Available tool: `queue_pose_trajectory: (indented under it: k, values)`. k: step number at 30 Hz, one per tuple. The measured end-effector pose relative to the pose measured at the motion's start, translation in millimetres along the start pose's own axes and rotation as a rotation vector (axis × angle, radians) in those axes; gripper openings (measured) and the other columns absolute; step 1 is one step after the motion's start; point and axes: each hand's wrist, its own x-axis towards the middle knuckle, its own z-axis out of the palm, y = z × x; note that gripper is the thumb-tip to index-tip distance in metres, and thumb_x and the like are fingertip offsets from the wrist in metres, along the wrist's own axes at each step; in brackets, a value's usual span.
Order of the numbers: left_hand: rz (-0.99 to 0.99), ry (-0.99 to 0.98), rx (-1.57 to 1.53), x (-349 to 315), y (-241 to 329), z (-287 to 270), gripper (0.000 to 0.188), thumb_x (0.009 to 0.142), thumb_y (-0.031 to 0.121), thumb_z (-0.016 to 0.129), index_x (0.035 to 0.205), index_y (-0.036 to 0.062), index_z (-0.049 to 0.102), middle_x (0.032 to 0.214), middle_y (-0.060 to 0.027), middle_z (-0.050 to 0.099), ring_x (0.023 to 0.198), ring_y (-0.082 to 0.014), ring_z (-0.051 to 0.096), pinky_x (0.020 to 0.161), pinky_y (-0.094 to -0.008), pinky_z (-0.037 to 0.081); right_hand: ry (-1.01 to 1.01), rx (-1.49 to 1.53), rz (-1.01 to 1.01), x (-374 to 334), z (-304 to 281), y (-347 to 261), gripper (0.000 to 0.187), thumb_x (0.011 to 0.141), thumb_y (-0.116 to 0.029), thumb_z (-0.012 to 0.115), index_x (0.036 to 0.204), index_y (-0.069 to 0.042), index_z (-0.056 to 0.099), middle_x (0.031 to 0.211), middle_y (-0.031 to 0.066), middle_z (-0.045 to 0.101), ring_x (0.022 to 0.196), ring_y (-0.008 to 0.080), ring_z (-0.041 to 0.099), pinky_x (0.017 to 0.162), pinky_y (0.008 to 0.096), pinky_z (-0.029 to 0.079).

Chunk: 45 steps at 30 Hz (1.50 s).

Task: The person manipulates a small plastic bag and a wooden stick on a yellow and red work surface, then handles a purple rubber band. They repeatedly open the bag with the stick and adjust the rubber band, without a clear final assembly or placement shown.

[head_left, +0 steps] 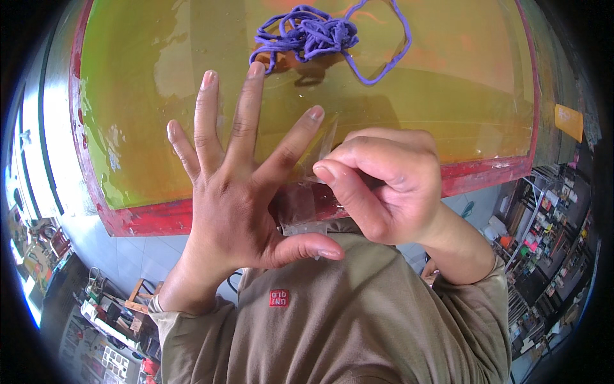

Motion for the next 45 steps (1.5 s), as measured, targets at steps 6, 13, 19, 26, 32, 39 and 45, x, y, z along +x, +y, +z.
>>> queue_pose_trajectory:
  k: [6,13,19,26,32,39,45]
  values:
    - [-0.015,-0.016,0.025,-0.3,1.5,-2.0,0.111,0.053,0.098,0.037,0.129,0.0191,0.058,0.149,-0.0278,0.023,0.138,-0.0517,0.008,0.101,-0.0688,-0.001,-0.024,-0.012,-0.021,0.6,-1.7,-0.8,0.014,0.078,0.0,0.065,0.066,-0.002,0.057,0.055,0.0101,0.052,0.044,0.0227,0.049,0.041,0.0311,0.036]
    - [-0.065,0.06,0.016,-2.6,2.4,-0.3,0.109,0.056,0.097,0.034,0.129,0.0193,0.058,0.149,-0.0279,0.024,0.138,-0.0496,0.011,0.104,-0.0654,0.0,-0.064,-0.003,-0.051,0.7,-5.2,-0.5,0.009,0.077,0.004,0.064,0.069,0.002,0.061,0.056,0.0101,0.056,0.044,0.0196,0.051,0.041,0.0273,0.036]
    - [0.017,-0.018,0.046,-5.2,1.8,-3.0,0.113,0.058,0.097,0.029,0.129,0.0131,0.058,0.148,-0.0282,0.026,0.138,-0.0486,0.014,0.106,-0.0624,0.004,-0.077,0.014,-0.05,1.2,-3.1,0.1,0.009,0.076,0.005,0.063,0.069,0.001,0.061,0.056,0.0103,0.057,0.044,0.0199,0.052,0.041,0.028,0.037]
    - [0.025,0.203,-0.092,-6.5,-9.5,-3.9,0.109,0.068,0.091,0.028,0.126,0.0029,0.057,0.142,-0.0301,0.035,0.134,-0.0468,0.028,0.108,-0.0572,0.015,-0.064,-0.024,0.026,4.3,1.6,-4.4,0.012,0.081,0.002,0.061,0.069,0.001,0.061,0.058,0.0086,0.058,0.046,0.014,0.052,0.042,0.0261,0.038]
    - [-0.08,0.409,-0.214,-18.2,-0.2,6.9,0.078,0.079,0.061,0.06,0.126,-0.0022,0.054,0.138,-0.029,0.041,0.13,-0.0445,0.037,0.106,-0.0518,0.026,-0.314,-0.169,0.414,10.3,-23.7,-30.0,0.019,0.087,-0.009,0.065,0.073,0.002,0.062,0.057,0.0036,0.057,0.051,0.0038,0.048,0.044,0.0222,0.036]
    - [-0.303,0.667,-0.292,-32.5,30.0,14.2,0.066,0.07,0.033,0.079,0.123,0.001,0.056,0.131,-0.0242,0.049,0.121,-0.0403,0.047,0.1,-0.0475,0.033,-0.082,-0.724,-0.347,72.1,-44.2,-4.7,0.018,0.078,-0.008,0.07,0.092,-0.001,0.065,0.081,0.0092,0.064,0.07,0.0208,0.06,0.068,0.0307,0.047]
    - [-0.493,0.873,-0.278,-37.2,72.7,33.5,0.059,0.072,0.024,0.078,0.122,-0.0002,0.057,0.129,-0.0228,0.052,0.12,-0.0379,0.049,0.101,-0.0437,0.035,-0.279,-0.566,-0.333,96.6,-79.4,-9.2,0.022,0.079,-0.007,0.066,0.101,-0.002,0.065,0.088,0.0114,0.066,0.081,0.0262,0.064,0.071,0.0357,0.05]
